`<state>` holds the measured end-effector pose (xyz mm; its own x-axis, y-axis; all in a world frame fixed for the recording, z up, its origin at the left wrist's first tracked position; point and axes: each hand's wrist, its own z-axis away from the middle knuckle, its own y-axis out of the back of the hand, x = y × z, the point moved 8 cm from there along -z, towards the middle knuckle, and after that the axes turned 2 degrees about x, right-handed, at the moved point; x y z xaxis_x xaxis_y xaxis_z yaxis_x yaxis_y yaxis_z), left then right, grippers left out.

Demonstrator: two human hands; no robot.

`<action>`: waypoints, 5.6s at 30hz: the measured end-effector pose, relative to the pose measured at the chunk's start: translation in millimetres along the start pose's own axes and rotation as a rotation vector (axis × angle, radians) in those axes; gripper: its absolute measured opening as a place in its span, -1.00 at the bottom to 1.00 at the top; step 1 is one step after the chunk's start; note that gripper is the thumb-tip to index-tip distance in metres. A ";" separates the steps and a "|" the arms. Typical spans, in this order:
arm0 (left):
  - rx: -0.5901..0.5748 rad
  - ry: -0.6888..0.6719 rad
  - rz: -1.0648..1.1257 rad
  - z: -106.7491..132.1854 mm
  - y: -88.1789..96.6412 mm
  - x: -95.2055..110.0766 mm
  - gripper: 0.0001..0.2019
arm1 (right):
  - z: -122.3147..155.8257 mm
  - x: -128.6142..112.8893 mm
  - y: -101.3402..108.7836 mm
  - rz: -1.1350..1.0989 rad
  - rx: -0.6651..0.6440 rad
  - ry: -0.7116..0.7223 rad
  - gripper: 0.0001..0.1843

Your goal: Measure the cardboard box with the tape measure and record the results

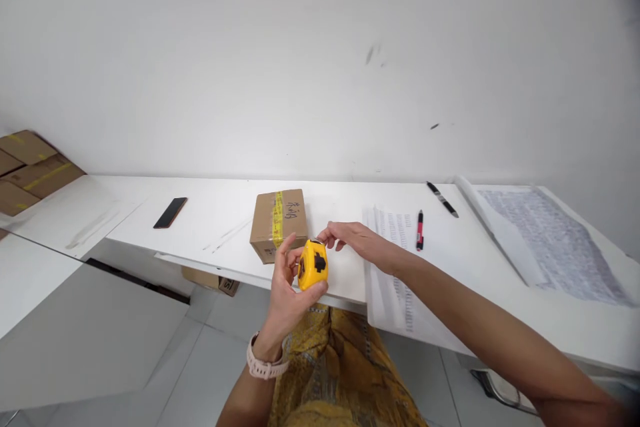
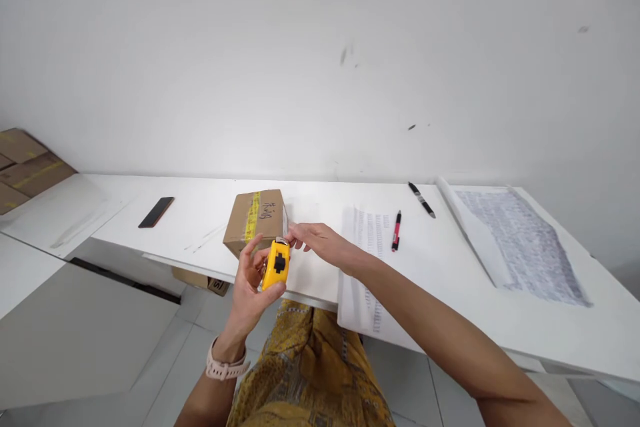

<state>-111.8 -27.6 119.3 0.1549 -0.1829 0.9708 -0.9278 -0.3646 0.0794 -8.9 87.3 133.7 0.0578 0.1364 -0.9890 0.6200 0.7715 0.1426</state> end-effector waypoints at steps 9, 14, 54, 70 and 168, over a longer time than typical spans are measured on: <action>-0.079 0.180 0.168 24.1 38.4 -7.0 -0.19 | -72.9 -34.9 -13.3 0.079 0.076 0.036 -0.65; -0.256 0.417 0.502 44.2 44.8 -19.9 -0.22 | -149.8 -33.7 23.3 0.148 0.321 -0.026 -0.67; -0.008 0.483 0.693 51.4 43.2 -32.5 -0.53 | -190.4 25.8 -3.5 0.172 0.241 0.098 -0.46; -0.479 0.454 0.156 50.9 135.2 -29.6 -0.31 | -53.8 -10.8 19.9 -0.086 0.290 0.174 -0.52; -0.575 0.434 -0.027 -70.1 168.7 -12.3 -0.43 | -61.9 61.6 -8.9 0.058 0.456 -0.056 -0.49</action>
<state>-294.0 -22.9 136.6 0.1423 0.2420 0.9598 -0.9758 0.1967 0.0950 -59.3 127.3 74.0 0.1371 0.1279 -0.9823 0.8946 0.4098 0.1782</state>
